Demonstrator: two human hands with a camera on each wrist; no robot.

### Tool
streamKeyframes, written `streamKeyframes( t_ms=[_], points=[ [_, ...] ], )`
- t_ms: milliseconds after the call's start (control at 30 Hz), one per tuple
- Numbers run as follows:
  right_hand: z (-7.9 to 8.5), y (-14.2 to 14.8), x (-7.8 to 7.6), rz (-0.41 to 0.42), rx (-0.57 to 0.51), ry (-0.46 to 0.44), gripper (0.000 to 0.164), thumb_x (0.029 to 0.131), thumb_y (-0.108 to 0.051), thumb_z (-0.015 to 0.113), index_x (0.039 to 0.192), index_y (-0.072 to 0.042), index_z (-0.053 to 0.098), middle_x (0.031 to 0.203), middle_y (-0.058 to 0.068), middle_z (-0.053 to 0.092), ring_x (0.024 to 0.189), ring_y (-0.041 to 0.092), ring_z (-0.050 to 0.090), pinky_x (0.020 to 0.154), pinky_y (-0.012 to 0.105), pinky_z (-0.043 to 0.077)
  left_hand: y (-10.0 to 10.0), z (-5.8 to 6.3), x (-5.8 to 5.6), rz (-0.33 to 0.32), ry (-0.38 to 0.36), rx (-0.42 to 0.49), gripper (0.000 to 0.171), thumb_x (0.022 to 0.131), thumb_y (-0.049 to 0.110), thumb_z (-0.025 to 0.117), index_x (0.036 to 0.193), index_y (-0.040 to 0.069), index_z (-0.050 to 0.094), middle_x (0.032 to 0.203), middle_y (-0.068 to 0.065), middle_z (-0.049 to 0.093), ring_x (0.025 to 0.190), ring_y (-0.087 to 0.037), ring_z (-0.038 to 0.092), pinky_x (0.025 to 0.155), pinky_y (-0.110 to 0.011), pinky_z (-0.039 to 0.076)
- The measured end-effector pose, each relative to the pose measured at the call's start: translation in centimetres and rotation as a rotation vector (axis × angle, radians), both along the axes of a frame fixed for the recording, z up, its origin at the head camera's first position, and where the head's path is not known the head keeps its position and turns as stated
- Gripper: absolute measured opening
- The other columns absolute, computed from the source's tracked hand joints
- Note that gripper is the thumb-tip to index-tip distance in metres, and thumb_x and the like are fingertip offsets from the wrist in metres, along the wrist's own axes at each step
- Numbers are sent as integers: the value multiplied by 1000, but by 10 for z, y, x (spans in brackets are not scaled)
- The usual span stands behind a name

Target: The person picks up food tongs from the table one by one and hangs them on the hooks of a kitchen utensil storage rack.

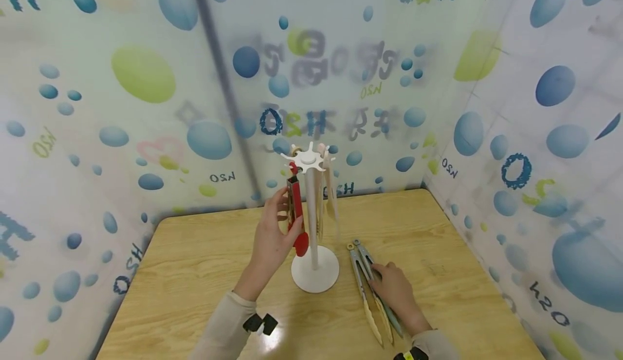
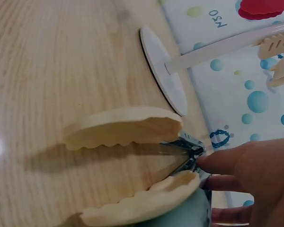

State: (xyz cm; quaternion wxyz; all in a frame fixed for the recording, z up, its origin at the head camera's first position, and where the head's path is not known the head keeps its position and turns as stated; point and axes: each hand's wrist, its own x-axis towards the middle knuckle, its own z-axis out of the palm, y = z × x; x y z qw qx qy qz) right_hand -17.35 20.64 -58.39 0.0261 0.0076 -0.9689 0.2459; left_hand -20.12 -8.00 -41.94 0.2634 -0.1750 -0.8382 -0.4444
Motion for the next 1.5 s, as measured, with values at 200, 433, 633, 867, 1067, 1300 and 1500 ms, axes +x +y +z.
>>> streamKeyframes(
  t_ms=[200,433,633,867,1067,1300,1500],
  points=[
    [-8,1,-1,-24,-23,6,41,86,-28,74,122,-9,71,97,13,64,77,21,56,56,31,42,-4,6,4,12,27,-9,69,89,11,72,148,9,37,124,-14,56,107,-28,64,84,-44,58],
    [-11,1,4,-34,-55,48,32,89,-22,72,119,-11,72,98,12,65,81,22,58,58,32,43,-20,36,6,8,156,3,68,88,8,73,148,11,40,128,-15,54,112,-27,61,91,-45,56],
    [-15,2,4,-42,-73,68,33,89,-19,71,121,-11,71,101,13,67,84,23,59,61,33,46,-32,71,-5,-64,326,-83,64,87,9,73,145,10,46,135,-18,48,122,-30,52,97,-48,50],
    [-17,0,5,-64,-98,60,35,88,-20,71,121,-10,70,101,12,67,82,20,59,60,30,45,-36,99,-21,-191,287,-316,53,95,24,66,145,17,49,150,-17,40,139,-33,38,109,-55,40],
    [-15,1,3,-73,-54,83,35,86,-20,72,120,-11,71,96,12,67,75,17,56,54,28,41,-36,110,-40,-327,190,-417,45,101,24,56,146,19,50,160,-12,30,148,-31,29,113,-55,36],
    [-12,1,-2,-60,-31,60,43,84,-19,71,126,-11,67,96,14,67,72,20,56,53,31,41,-40,110,-51,-404,78,-390,41,106,32,45,145,22,52,163,-9,26,153,-29,21,117,-59,30],
    [-10,1,-13,-13,28,59,46,85,-18,70,130,-9,65,102,18,67,66,18,54,52,31,38,-38,114,-54,-454,43,-332,46,109,38,31,143,16,54,163,-5,26,152,-28,24,116,-57,31]
  ],
)
